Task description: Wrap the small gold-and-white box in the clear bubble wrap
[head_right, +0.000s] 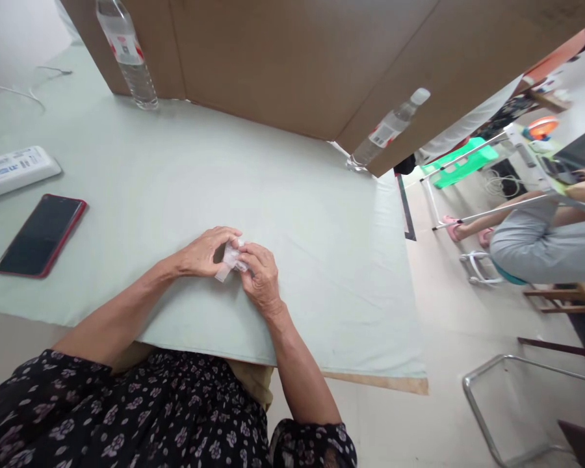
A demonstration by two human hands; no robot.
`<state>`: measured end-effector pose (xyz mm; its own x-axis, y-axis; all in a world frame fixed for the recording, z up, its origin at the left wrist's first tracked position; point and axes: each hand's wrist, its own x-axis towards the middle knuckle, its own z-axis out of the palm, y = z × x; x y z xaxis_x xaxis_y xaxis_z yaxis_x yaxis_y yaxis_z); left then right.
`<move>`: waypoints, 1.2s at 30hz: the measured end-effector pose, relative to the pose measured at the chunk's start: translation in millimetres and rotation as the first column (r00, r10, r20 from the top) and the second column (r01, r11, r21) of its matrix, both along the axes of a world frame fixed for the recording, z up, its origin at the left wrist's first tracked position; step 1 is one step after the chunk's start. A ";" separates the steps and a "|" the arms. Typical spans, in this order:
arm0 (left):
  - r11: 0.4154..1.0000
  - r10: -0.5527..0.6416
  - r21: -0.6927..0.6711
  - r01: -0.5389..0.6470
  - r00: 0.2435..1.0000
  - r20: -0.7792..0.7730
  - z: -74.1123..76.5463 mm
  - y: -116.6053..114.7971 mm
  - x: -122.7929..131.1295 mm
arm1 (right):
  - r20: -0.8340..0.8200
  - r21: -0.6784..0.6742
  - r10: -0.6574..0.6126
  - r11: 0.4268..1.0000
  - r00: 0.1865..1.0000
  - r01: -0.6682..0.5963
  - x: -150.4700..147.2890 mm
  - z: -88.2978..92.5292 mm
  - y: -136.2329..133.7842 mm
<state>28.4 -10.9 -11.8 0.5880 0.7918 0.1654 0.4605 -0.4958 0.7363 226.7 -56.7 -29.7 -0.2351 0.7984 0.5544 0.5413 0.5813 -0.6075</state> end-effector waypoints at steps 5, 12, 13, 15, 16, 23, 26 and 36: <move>0.998 -0.007 0.063 0.009 1.000 -0.019 -3.9 -3.1 -1.5 | -0.005 0.004 0.002 1.000 1.000 -0.002 1.4 -2.2 0.0; 0.991 0.095 0.077 -0.108 0.983 0.155 -7.7 -7.7 11.6 | -0.034 -0.035 -0.024 0.999 0.999 0.023 -0.9 2.0 1.3; 0.991 0.106 0.064 -0.119 0.979 0.177 -6.8 -8.2 12.8 | -0.063 -0.047 -0.029 0.999 0.998 0.026 -1.6 3.8 1.6; 0.990 0.136 0.012 -0.142 0.969 0.206 -4.2 -9.4 14.9 | -0.146 -0.106 -0.042 0.994 0.988 0.027 -2.4 8.1 2.1; 0.987 0.161 -0.027 -0.159 0.963 0.216 -2.4 -10.1 16.1 | -0.193 -0.152 -0.051 0.988 0.980 0.022 -2.2 10.4 2.3; 0.882 0.375 -0.382 -0.276 0.902 0.214 11.3 -13.1 22.2 | -0.391 -0.495 -0.059 0.855 0.919 -0.156 8.4 13.5 4.6; 0.829 0.420 -0.475 -0.294 0.889 0.184 14.2 -10.9 20.1 | -0.378 -0.557 -0.074 0.814 0.923 -0.163 8.2 9.5 6.3; 0.785 0.202 -0.618 -0.046 0.962 0.185 22.0 -5.2 4.2 | -0.481 -0.663 -0.198 0.720 0.854 -0.207 4.1 16.5 8.9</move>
<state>32.6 -16.2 10.3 0.4842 0.8374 -0.2538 0.2668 0.1350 0.9542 230.8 -47.8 -13.2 -0.1014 0.9900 -0.0982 0.0522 -0.0932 -0.9943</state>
